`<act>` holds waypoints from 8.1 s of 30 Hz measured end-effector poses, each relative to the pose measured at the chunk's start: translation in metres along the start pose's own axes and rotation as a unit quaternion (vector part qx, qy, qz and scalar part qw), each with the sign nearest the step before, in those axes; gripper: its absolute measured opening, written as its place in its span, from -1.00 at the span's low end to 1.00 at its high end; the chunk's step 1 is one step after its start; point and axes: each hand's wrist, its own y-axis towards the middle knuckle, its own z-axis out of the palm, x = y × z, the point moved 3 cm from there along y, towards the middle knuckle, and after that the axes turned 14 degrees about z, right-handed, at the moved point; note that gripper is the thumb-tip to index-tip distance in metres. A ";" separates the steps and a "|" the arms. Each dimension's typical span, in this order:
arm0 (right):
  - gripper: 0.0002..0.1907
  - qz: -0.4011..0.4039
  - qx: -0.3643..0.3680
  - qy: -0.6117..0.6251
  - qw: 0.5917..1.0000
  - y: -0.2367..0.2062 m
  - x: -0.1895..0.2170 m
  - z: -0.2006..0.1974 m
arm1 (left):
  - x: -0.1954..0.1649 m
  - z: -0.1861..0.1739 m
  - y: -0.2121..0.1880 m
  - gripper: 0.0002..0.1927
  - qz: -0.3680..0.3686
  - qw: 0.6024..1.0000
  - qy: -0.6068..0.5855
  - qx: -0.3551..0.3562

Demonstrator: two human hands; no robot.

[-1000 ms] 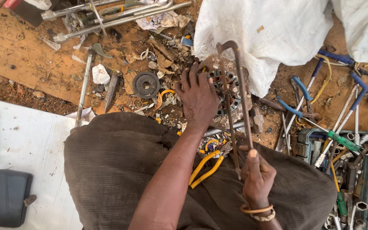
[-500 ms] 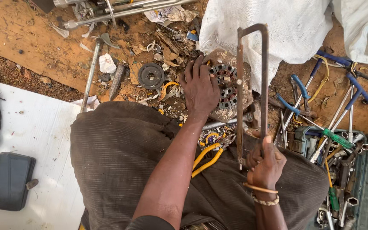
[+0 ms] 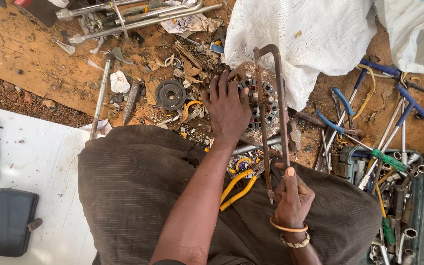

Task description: The person sits on the ground and uses pliers, a hacksaw, and a screwdriver to remove and adjust copper windings on a motor stator. They repeatedly cut, pull, and pry the windings while the stator rests on a wooden block.

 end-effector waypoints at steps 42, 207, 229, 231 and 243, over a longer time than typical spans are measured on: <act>-0.69 -0.011 0.022 0.040 0.999 0.038 0.016 0.023 | -0.014 -0.007 0.013 -0.42 -0.012 0.996 0.035 0.080; -0.64 -0.070 -0.030 -0.154 0.985 0.012 0.020 0.015 | -0.014 -0.016 0.016 -0.37 -0.033 0.987 0.017 0.154; -0.65 0.009 0.018 0.077 0.997 -0.003 0.002 0.001 | 0.010 0.009 -0.009 -0.51 0.016 0.999 0.001 0.044; -0.65 0.012 0.009 0.084 0.996 -0.003 0.000 0.003 | 0.008 0.007 -0.007 -0.53 0.024 0.998 0.026 0.060; -0.61 -0.019 -0.012 0.066 0.998 -0.009 0.004 0.010 | 0.008 0.009 -0.009 -0.55 0.018 0.997 0.041 0.058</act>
